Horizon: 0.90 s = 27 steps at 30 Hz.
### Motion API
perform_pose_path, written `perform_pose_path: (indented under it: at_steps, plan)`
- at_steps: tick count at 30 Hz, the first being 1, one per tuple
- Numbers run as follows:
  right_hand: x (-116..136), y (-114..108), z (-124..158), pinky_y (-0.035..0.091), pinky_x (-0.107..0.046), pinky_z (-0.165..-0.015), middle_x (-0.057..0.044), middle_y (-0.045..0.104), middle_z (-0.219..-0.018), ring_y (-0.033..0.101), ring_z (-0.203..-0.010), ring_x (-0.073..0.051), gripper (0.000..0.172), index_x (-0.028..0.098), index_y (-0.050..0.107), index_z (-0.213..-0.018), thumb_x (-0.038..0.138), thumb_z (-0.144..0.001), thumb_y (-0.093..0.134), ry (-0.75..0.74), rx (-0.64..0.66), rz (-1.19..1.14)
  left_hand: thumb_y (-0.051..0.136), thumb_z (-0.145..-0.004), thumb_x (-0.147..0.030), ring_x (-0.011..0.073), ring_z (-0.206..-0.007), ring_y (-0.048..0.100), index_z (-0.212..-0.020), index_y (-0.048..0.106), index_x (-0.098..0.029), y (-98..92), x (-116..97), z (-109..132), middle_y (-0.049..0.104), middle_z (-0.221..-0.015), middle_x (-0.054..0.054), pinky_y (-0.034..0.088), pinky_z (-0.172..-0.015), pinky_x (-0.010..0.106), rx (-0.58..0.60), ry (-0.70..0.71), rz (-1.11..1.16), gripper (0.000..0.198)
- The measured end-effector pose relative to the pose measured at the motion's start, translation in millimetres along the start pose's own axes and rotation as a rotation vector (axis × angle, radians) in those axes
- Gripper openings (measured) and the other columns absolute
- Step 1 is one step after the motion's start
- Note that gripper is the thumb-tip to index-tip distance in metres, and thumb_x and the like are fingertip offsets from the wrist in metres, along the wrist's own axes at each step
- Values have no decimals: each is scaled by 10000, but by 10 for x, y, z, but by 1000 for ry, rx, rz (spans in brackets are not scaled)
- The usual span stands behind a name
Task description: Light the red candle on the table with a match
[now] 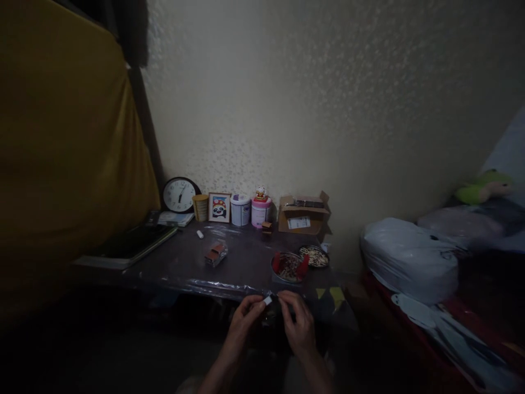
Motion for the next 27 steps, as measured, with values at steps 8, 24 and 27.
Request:
perform_pose_path:
  at_steps: [8,24,27]
  plan:
    - [212,-159,-47,500,-285,-787,-50,659,-912,620,-876,-149,195,206,575,-977,80,-855,492,-121,-42,-39,704,-666,-300,104,-655,581,-827,609,-175,82,-100,139,662,-729,1,421,-637,212,14,9,18,224]
    - [108,-28,143,493,-213,-748,-8,666,-830,636,-807,-125,86,212,590,-853,191,-867,508,126,-7,-93,706,-656,-305,94,-610,545,-787,612,-165,65,-92,234,630,-683,-6,411,-603,208,8,12,-12,213]
    - [148,-10,199,497,-204,-741,-7,664,-843,639,-805,-120,92,218,581,-869,170,-869,502,81,17,-90,717,-641,-305,83,-584,528,-770,619,-170,81,-104,254,615,-651,-20,404,-592,202,0,8,-8,211]
Point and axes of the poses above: each hand's wrist, its own z-axis away from the middle knuckle, its own y-axis out of the palm, x = y × z, the point moved 2 cm from there along -z, towards the middle knuckle
